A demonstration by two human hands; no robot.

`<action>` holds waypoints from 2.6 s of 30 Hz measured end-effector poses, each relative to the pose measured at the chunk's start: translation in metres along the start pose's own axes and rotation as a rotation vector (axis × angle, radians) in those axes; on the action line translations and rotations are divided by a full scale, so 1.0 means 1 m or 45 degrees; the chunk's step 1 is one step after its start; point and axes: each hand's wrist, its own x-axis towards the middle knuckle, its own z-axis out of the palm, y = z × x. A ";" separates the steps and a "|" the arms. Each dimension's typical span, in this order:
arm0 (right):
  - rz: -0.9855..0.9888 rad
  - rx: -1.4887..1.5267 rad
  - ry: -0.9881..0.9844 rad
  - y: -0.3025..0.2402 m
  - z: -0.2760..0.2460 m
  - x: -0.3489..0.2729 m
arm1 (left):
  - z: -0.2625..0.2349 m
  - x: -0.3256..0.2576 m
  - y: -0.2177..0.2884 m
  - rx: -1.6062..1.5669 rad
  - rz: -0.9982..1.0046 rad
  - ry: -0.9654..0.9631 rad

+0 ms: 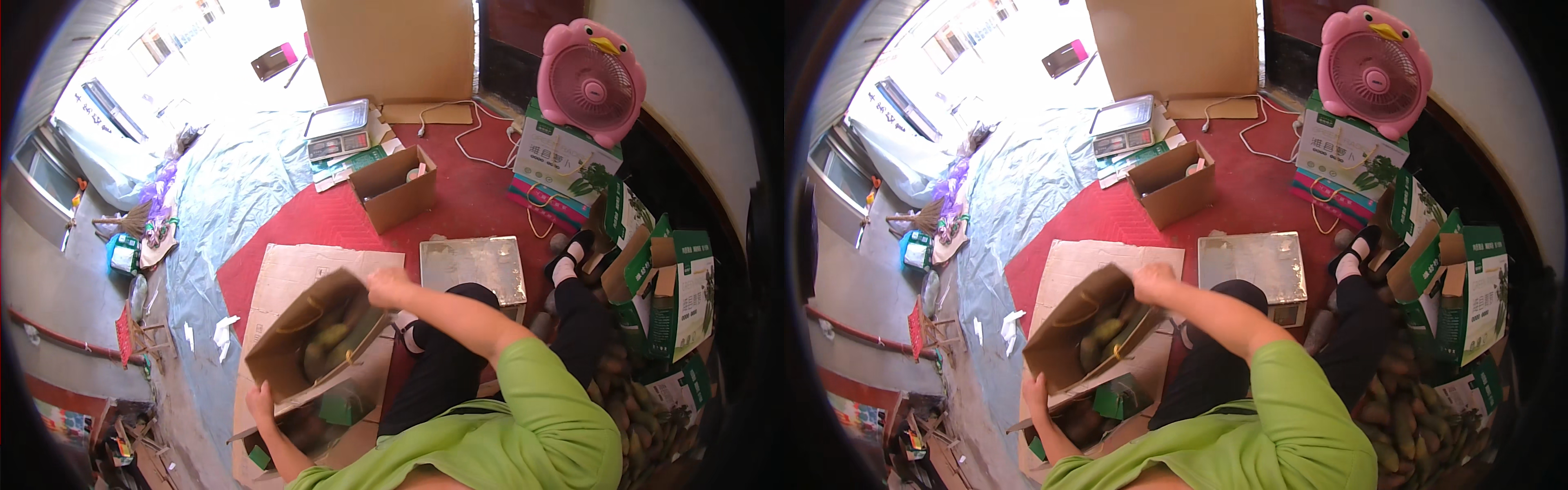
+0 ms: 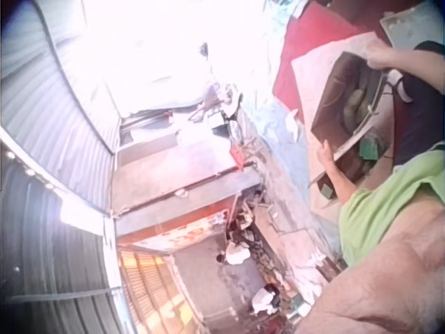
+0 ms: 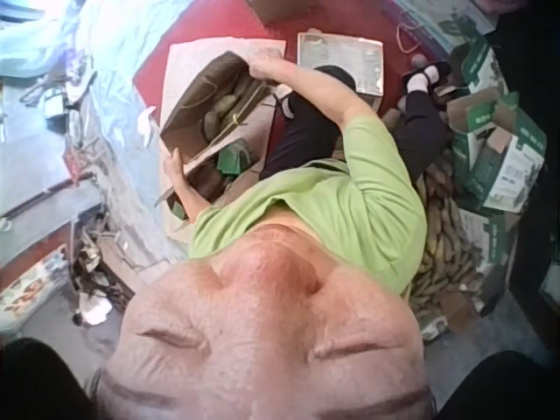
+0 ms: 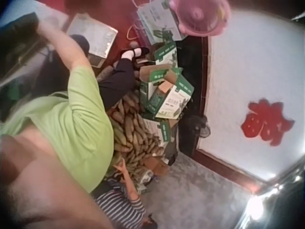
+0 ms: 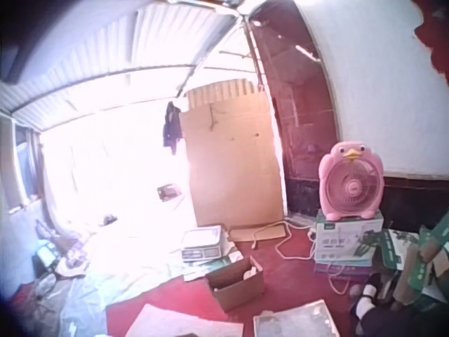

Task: Weighing yams on a digital scale and placing them into a cardboard box.

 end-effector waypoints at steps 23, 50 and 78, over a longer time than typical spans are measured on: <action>0.308 0.598 0.593 0.237 -0.066 -0.146 | 0.061 -0.011 0.281 -0.636 0.727 -0.255; 0.789 0.870 0.511 0.281 0.089 -0.239 | 0.262 -0.045 0.175 -0.863 -0.128 -0.527; 0.667 0.648 0.396 0.271 0.093 -0.232 | 0.180 -0.036 0.243 -1.009 -0.191 -0.968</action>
